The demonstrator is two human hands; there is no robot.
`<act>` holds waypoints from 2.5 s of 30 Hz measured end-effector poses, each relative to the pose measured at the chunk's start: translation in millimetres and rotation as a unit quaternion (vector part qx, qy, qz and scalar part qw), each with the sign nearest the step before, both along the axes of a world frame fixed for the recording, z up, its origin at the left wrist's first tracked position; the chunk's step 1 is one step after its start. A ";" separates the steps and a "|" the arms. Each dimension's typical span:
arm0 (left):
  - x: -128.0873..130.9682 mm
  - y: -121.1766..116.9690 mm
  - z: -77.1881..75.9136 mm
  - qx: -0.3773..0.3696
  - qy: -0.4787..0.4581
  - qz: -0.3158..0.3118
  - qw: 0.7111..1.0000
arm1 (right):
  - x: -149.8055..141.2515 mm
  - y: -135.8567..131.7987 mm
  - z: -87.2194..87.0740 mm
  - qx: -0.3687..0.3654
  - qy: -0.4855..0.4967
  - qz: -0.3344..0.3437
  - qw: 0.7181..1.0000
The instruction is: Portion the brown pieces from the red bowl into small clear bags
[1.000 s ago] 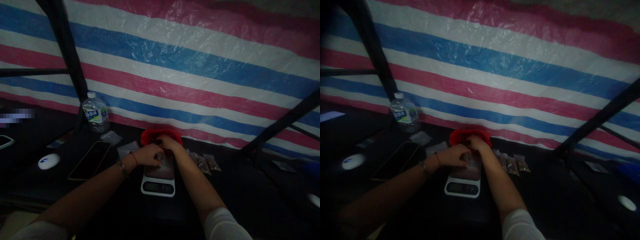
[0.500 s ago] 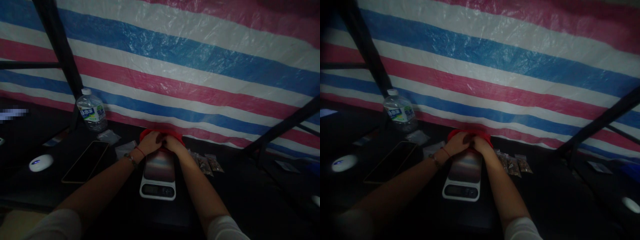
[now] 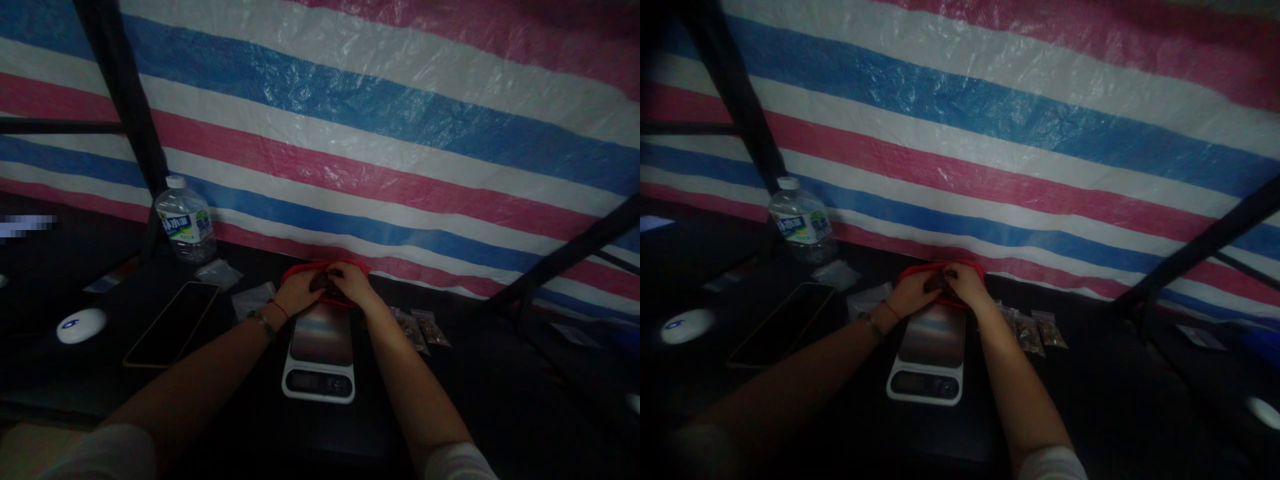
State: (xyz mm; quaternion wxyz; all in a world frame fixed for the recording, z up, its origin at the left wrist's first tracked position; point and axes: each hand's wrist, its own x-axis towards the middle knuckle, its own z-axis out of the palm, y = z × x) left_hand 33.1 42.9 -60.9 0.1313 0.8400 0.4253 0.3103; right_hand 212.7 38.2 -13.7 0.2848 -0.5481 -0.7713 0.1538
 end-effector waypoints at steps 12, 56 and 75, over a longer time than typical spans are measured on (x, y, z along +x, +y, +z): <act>-0.8 4.5 -4.5 0.019 -0.069 -0.020 0.997 | -19.6 -10.2 8.3 0.031 -0.028 0.043 0.998; -5.0 3.6 -5.8 -0.024 -0.166 -0.037 0.985 | -21.4 -15.2 6.9 0.037 -0.013 0.009 0.999; -8.5 3.3 -8.1 0.009 -0.105 0.098 0.990 | -35.8 14.7 -21.0 -0.080 -0.141 0.126 0.979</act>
